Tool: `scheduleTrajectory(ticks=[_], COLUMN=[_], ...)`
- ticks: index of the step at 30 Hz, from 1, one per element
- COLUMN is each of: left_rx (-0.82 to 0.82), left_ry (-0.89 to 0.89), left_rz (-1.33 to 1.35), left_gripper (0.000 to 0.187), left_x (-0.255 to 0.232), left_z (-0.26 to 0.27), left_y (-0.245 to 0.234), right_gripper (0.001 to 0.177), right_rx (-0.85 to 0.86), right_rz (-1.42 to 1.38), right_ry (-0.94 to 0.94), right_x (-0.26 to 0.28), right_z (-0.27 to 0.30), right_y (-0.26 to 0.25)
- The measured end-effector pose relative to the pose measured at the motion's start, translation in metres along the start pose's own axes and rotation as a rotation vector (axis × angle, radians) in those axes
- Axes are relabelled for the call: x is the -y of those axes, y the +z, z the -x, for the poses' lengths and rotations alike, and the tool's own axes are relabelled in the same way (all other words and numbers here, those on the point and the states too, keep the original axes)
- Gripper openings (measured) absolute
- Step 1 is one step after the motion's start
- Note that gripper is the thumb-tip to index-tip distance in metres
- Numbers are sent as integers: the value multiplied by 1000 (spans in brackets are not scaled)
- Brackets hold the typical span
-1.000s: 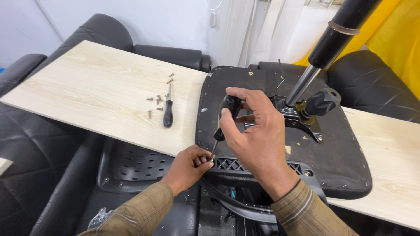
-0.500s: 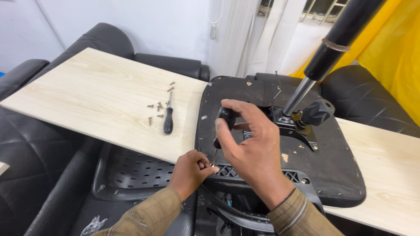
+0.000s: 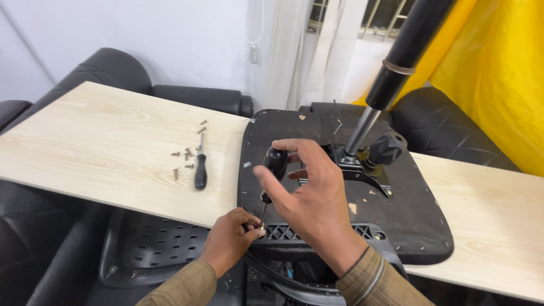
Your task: The person uses a screwdriver to remove screws from a black plastic frame attached to an office chair base. They detach the frame and set it aside, leaving the chair base exposed.
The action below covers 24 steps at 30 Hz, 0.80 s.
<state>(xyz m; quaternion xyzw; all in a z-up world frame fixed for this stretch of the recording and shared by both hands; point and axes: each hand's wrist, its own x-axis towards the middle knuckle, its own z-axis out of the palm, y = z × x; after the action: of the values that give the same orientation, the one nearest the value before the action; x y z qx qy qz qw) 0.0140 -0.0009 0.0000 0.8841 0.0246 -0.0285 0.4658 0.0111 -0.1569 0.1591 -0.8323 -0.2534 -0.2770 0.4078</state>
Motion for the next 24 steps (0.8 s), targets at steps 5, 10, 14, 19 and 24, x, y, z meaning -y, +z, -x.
scheduleTrajectory(ticks=[5,10,14,19,24], left_rx=[4,26,90,57,-4], left_ry=[-63,36,103,48,55], left_rz=[54,91,79,2,-47], left_gripper=[24,23,19,19,18], left_x=[-4,-3,-1,-6,-12], left_z=[2,6,6,9,12], left_y=[-3,-7,-15,-12,-8], right_gripper=[33,30,31,28,29], right_rx=[49,34,-29,-65,-25], right_rz=[-59,-129,-177,-146,-210], right_ry=[125,50,-11,38,61], right_x=[-4,-11,-14,-16,-16], right_z=[-4,5,10,10,14], right_y=[-1,-8,-9,-7,-10])
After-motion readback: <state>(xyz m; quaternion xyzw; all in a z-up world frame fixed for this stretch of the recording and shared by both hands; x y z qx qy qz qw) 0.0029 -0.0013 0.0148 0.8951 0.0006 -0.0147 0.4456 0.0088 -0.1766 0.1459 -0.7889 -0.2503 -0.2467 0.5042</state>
